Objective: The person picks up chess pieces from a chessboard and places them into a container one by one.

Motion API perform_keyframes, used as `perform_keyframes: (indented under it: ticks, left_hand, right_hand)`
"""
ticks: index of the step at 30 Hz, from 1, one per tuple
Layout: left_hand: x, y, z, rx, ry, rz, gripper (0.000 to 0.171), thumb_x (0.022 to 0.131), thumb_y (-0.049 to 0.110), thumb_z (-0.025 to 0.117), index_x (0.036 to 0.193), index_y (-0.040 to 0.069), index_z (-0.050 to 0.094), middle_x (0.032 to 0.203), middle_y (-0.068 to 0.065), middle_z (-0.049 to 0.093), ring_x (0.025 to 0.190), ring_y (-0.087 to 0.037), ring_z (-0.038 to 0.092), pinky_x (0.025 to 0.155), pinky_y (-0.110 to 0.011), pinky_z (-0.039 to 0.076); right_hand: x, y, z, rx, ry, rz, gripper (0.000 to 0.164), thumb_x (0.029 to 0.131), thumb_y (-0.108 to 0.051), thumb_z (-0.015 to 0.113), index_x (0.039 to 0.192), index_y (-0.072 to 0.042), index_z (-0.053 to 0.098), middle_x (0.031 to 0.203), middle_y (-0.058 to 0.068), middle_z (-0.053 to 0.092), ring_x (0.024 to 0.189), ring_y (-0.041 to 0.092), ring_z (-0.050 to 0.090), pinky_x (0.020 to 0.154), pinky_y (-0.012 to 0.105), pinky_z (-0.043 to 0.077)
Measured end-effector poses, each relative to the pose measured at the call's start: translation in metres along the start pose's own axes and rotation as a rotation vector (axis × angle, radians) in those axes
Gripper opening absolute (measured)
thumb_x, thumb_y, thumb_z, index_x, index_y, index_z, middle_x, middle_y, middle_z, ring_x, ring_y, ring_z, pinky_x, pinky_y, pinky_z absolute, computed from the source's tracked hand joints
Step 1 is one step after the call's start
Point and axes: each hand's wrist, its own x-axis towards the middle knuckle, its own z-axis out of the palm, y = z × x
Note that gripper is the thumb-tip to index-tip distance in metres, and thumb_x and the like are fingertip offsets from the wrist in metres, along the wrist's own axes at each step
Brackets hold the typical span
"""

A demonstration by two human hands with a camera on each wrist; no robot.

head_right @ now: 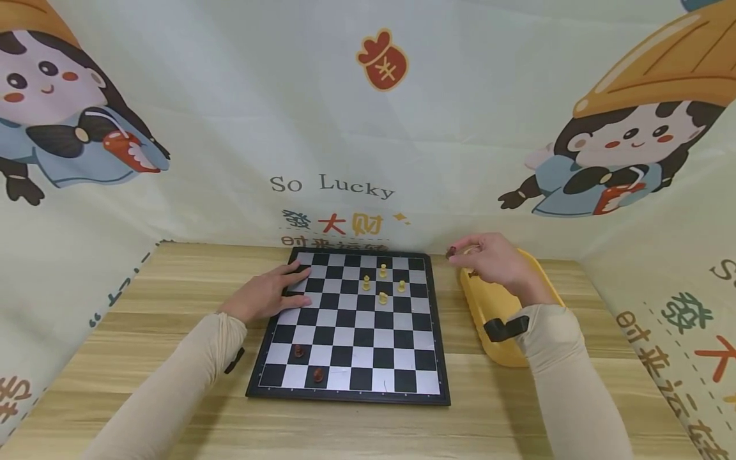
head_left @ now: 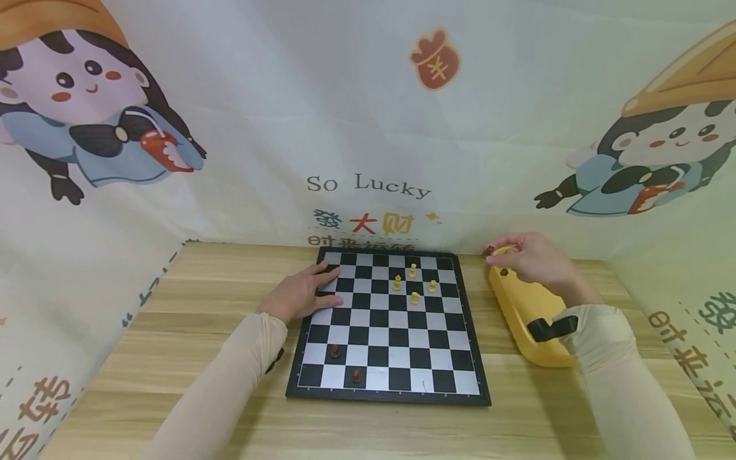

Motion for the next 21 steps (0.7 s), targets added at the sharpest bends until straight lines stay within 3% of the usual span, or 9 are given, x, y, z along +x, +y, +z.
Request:
perform_keyframes:
  ticks: [9, 21]
  left_hand:
    - [0.000, -0.001, 0.000, -0.009, 0.000, -0.004, 0.076, 0.096, 0.056, 0.062, 0.159, 0.020, 0.038, 0.169, -0.014, 0.028, 0.152, -0.042, 0.034, 0.122, -0.056, 0.036]
    - [0.001, -0.002, 0.001, 0.000, 0.000, -0.010, 0.077, 0.096, 0.057, 0.062, 0.159, 0.021, 0.037, 0.169, -0.013, 0.028, 0.152, -0.042, 0.035, 0.122, -0.056, 0.037]
  right_hand:
    - [0.002, 0.011, -0.018, -0.032, 0.016, 0.033, 0.039, 0.101, -0.031, 0.063, 0.131, -0.006, 0.062, 0.076, -0.011, 0.062, 0.047, 0.005, 0.035, 0.048, 0.021, 0.035]
    - [0.005, 0.039, -0.036, 0.091, 0.027, 0.060, 0.045, 0.104, -0.029, 0.060, 0.135, 0.002, 0.054, 0.079, -0.019, 0.064, 0.045, 0.003, 0.030, 0.046, 0.020, 0.033]
